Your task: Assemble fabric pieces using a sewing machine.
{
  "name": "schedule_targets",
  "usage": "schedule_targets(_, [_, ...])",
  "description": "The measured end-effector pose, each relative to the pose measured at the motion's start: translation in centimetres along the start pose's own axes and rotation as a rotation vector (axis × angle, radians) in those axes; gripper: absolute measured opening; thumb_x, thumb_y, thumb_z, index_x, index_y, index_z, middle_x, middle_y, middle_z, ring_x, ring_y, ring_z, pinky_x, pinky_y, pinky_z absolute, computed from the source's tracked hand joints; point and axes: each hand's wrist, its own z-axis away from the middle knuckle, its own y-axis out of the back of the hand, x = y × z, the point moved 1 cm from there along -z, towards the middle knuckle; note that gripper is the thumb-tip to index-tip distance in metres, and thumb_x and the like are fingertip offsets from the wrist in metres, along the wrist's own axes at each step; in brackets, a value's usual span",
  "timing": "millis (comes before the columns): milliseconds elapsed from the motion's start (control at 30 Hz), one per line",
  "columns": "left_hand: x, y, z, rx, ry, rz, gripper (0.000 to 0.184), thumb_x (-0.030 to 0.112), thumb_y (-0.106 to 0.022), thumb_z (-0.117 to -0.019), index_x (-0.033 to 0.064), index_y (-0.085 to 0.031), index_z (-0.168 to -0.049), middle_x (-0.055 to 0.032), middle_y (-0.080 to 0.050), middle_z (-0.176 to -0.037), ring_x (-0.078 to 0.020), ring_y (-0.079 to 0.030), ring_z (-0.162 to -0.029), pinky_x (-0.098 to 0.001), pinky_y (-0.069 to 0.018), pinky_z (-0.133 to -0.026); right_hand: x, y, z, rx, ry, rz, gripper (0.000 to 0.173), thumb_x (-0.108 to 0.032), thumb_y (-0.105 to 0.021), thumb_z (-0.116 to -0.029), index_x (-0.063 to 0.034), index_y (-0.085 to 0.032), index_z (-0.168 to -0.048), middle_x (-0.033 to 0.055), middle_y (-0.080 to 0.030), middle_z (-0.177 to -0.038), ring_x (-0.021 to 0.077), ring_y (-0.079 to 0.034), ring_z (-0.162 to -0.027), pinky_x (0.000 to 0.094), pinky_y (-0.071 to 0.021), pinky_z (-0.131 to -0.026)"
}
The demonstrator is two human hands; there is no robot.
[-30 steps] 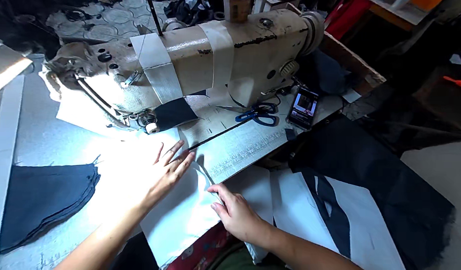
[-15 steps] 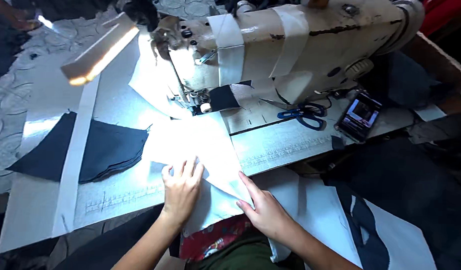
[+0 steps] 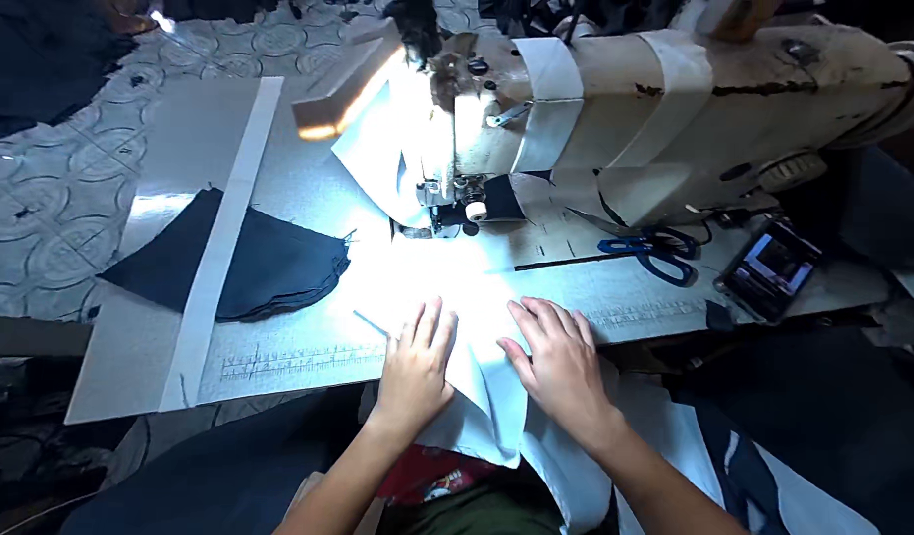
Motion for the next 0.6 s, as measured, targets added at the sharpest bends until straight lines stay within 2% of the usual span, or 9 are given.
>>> schedule_targets(67, [0.1,0.1,-0.1,0.003,0.013,0.003,0.07,0.008,-0.075,-0.0636,0.0034,-0.067,-0.133,-0.0195,-0.058,-0.146,-0.0476,-0.056,-0.131,-0.0669,-0.0501,-0.086,-0.7,-0.3,-1.4,-0.009,0.042,0.038,0.03,-0.027,-0.065,-0.0961,-0.0028,-0.077,-0.11,0.0198,-0.073,-0.11,0.0422,-0.068,-0.109,0.0693,-0.0448,-0.095])
schedule_targets(133, [0.2,-0.1,0.0,0.021,0.021,-0.003,0.066,0.01,-0.072,-0.0653,0.0039,-0.069,-0.131,-0.0188,-0.059,-0.145,-0.0454,-0.056,-0.132,-0.0666,-0.0488,-0.089,-2.7,-0.2,-3.3,0.054,0.152,0.035,0.022,-0.023,-0.066,-0.0948,-0.0059,-0.079,-0.101,0.0143,-0.074,-0.097,0.0351,-0.072,-0.095,0.0587,-0.0514,-0.084])
schedule_targets(167, [0.3,-0.1,0.1,0.047,0.015,0.0,0.058,0.011,-0.071,-0.0662,0.002,-0.072,-0.124,-0.0196,-0.062,-0.141,-0.0453,-0.058,-0.13,-0.067,-0.0483,-0.089,-4.1,-0.4,-4.5,0.07,0.241,-0.001,0.019,-0.021,-0.066,-0.0942,-0.0075,-0.079,-0.099,0.0118,-0.074,-0.093,0.0312,-0.072,-0.089,0.0523,-0.0546,-0.078])
schedule_targets(233, [0.3,-0.1,0.3,0.133,-0.02,-0.008,0.036,0.018,-0.069,-0.0708,-0.0005,-0.076,-0.101,-0.021,-0.074,-0.116,-0.0461,-0.067,-0.115,-0.0672,-0.0504,-0.085,-7.1,-1.2,-7.8,0.027,0.441,-0.145,0.012,-0.014,-0.069,-0.0908,-0.0073,-0.078,-0.095,0.01,-0.071,-0.082,0.0271,-0.071,-0.074,0.045,-0.0566,-0.062])
schedule_targets(300, [0.2,-0.2,0.4,0.138,-0.046,-0.049,0.033,0.023,-0.069,-0.0729,0.0001,-0.076,-0.095,-0.0197,-0.076,-0.103,-0.0441,-0.071,-0.102,-0.0652,-0.0518,-0.078,-10.3,-2.8,-11.8,-0.166,0.539,-0.269,0.015,-0.009,-0.064,-0.0959,-0.0051,-0.077,-0.101,0.0127,-0.072,-0.089,0.0303,-0.07,-0.084,0.0502,-0.0537,-0.077])
schedule_targets(367, [0.5,0.2,0.3,0.019,-0.01,-0.084,0.043,0.025,-0.067,-0.0762,-0.0014,-0.076,-0.109,-0.0216,-0.073,-0.118,-0.0454,-0.067,-0.115,-0.0669,-0.0502,-0.083,-13.3,-4.8,-15.9,-0.371,0.564,-0.291,0.025,-0.013,-0.052,-0.1037,-0.0034,-0.073,-0.113,0.017,-0.071,-0.108,0.0346,-0.068,-0.102,0.054,-0.0511,-0.086])
schedule_targets(433, [0.4,-0.2,0.4,0.069,-0.03,-0.119,0.04,0.028,-0.063,-0.0781,0.0004,-0.077,-0.104,-0.0195,-0.075,-0.113,-0.0437,-0.069,-0.111,-0.0655,-0.051,-0.082,-15.7,-6.1,-17.6,-0.389,0.48,-0.345,0.027,-0.016,-0.054,-0.1041,0.0009,-0.071,-0.117,0.0225,-0.068,-0.117,0.0384,-0.066,-0.11,0.0547,-0.0507,-0.092])
schedule_targets(533, [-0.1,-1.0,1.0,0.319,-0.132,-0.11,0.026,0.029,-0.064,-0.0803,0.0053,-0.075,-0.082,-0.0126,-0.077,-0.086,-0.034,-0.074,-0.085,-0.0583,-0.0537,-0.078,-17.3,-1.9,-15.3,-0.359,0.314,-0.297,0.037,-0.023,-0.072,-0.0962,0.0044,-0.066,-0.119,0.0236,-0.065,-0.121,0.0391,-0.065,-0.114,0.0525,-0.0545,-0.093])
schedule_targets(600, [-0.1,-1.0,1.2,0.387,-0.162,-0.119,0.028,0.029,-0.061,-0.0849,0.0049,-0.074,-0.08,-0.0129,-0.075,-0.081,-0.0329,-0.073,-0.082,-0.0543,-0.0541,-0.079,-18.2,-2.1,-15.3,-0.297,0.281,-0.289,0.035,-0.019,-0.077,-0.0911,0.0065,-0.065,-0.112,0.0255,-0.068,-0.106,0.0418,-0.069,-0.1,0.0549,-0.0567,-0.079])
